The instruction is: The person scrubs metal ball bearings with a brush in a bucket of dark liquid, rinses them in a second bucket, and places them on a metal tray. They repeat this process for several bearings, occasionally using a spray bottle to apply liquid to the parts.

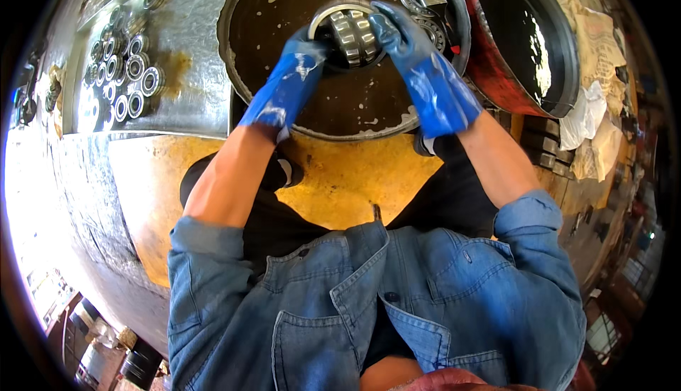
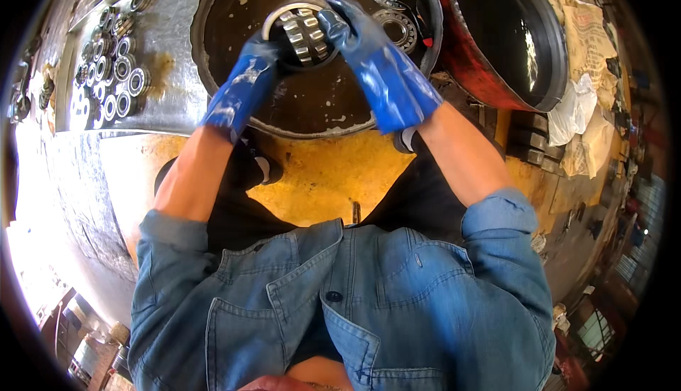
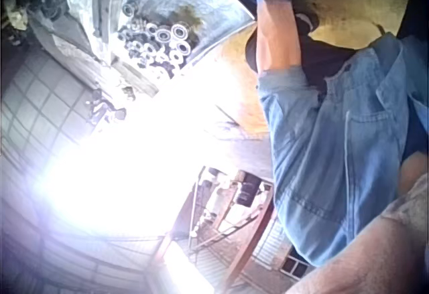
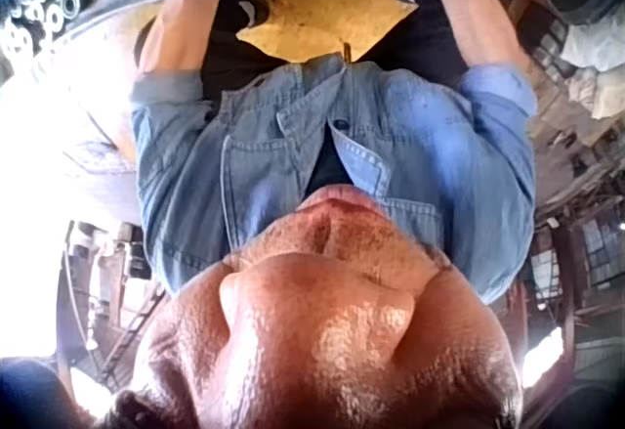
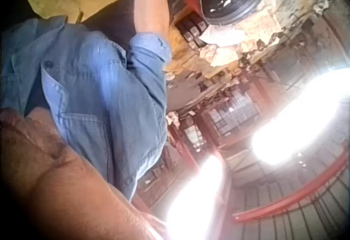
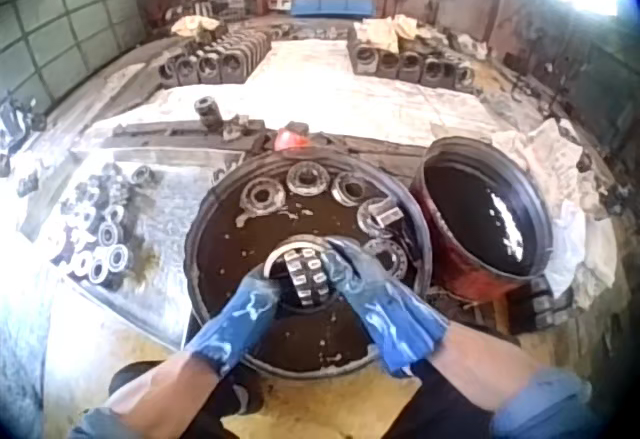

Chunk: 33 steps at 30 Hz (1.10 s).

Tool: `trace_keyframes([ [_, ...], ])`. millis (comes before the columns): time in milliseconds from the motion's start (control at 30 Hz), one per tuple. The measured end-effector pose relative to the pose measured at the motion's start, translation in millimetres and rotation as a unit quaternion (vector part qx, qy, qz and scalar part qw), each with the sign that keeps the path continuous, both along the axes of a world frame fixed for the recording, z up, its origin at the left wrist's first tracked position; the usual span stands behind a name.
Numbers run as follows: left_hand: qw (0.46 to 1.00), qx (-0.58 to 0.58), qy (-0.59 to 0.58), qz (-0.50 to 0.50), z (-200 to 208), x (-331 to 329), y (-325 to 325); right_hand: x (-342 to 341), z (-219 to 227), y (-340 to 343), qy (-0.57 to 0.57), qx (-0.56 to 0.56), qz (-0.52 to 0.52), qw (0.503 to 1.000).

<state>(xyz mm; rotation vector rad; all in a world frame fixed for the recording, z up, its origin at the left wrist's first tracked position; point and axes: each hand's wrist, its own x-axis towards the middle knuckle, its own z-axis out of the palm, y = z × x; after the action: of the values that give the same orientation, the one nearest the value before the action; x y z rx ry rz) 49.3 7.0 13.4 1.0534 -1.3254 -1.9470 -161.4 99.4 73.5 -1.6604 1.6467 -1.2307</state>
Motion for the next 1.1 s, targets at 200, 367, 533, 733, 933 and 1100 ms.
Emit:
trace_keyframes([
  [200, 0.983, -0.042, -0.115, -0.141, 19.8, 45.8, 45.3, 12.3, -17.5, 8.0, -0.043, 0.329, -0.079, 0.940],
  [367, 0.966, -0.096, -0.169, -0.171, 18.1, 49.5, 47.1, 7.6, -15.7, 9.1, -0.006, 0.352, -0.088, 0.932],
  [533, 0.956, -0.130, -0.202, -0.170, 14.5, 54.1, 46.4, 16.5, 22.0, 19.2, -0.004, 0.341, -0.048, 0.939],
  [733, 0.913, -0.215, -0.305, -0.164, 3.0, 61.5, 42.5, -38.5, 2.8, -12.7, 0.255, 0.309, -0.061, 0.914],
  [933, 0.872, -0.277, -0.373, -0.154, -8.4, 56.3, 29.1, -99.9, -14.7, -24.1, 0.477, 0.343, -0.249, 0.770],
  [1100, 0.873, -0.260, -0.386, -0.147, -2.3, 59.3, 26.2, -105.6, -32.3, -30.6, 0.520, 0.361, -0.254, 0.731],
])
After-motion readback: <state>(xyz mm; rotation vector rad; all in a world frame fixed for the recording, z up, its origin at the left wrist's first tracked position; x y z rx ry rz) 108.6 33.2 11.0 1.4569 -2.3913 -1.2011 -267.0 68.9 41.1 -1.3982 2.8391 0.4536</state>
